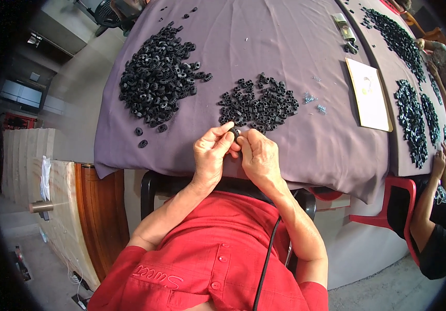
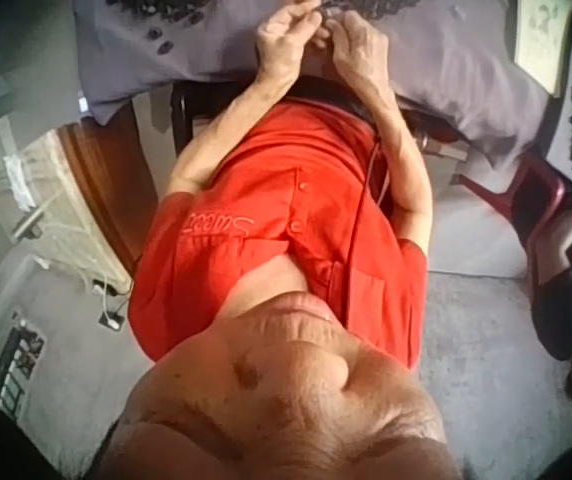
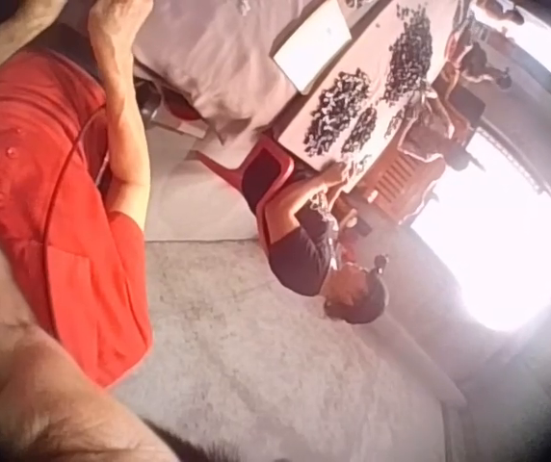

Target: The person picks up black plastic cord locks and small metal pins by hand, inserts a pin into each lock to assemble them, and places the finished units into a separate pile.

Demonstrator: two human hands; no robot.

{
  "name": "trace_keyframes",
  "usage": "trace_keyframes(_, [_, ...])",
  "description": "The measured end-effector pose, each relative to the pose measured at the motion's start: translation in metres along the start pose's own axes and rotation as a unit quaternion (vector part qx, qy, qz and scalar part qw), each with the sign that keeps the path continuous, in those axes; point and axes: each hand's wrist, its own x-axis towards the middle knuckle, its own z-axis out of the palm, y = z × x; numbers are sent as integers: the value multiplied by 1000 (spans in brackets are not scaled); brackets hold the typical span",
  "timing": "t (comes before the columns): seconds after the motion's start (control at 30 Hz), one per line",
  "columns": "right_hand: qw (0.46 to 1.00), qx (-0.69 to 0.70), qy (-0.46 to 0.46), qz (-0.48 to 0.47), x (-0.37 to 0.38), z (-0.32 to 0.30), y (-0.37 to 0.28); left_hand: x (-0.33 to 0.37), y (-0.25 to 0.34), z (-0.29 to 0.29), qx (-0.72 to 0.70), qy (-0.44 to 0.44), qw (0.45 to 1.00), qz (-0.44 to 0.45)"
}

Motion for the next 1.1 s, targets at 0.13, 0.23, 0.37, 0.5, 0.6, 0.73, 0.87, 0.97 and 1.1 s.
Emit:
trace_keyframes(0.13, [1000,-2,9,8,1,1,0,2,-1,2,1,10,1000,16])
trace_keyframes(0.23, [1000,8,23,3,2,3,-4,0,1,2,-11,12,1000,10])
trace_keyframes(0.37, [1000,1,22,-10,0,3,-1,3,1,-3,-20,-2,1000,1])
trace_keyframes(0.5, [994,75,-35,74,3,-1,3,7,5,-5,-98,-4,993,-60])
trace_keyframes(0.6, [992,90,-46,78,1,-3,4,7,5,-7,-111,-18,992,-61])
trace_keyframes(0.73, [992,92,-44,69,3,-4,4,7,5,-8,-95,-26,993,-61])
trace_keyframes(0.87, [997,54,-25,44,4,-4,1,5,2,-6,-65,-18,997,-33])
trace_keyframes(0.97, [999,34,-10,32,3,-4,1,3,-1,-5,-32,-16,999,-8])
trace_keyframes(1.1, [1000,6,7,2,1,-2,2,-1,-3,-4,13,-21,999,37])
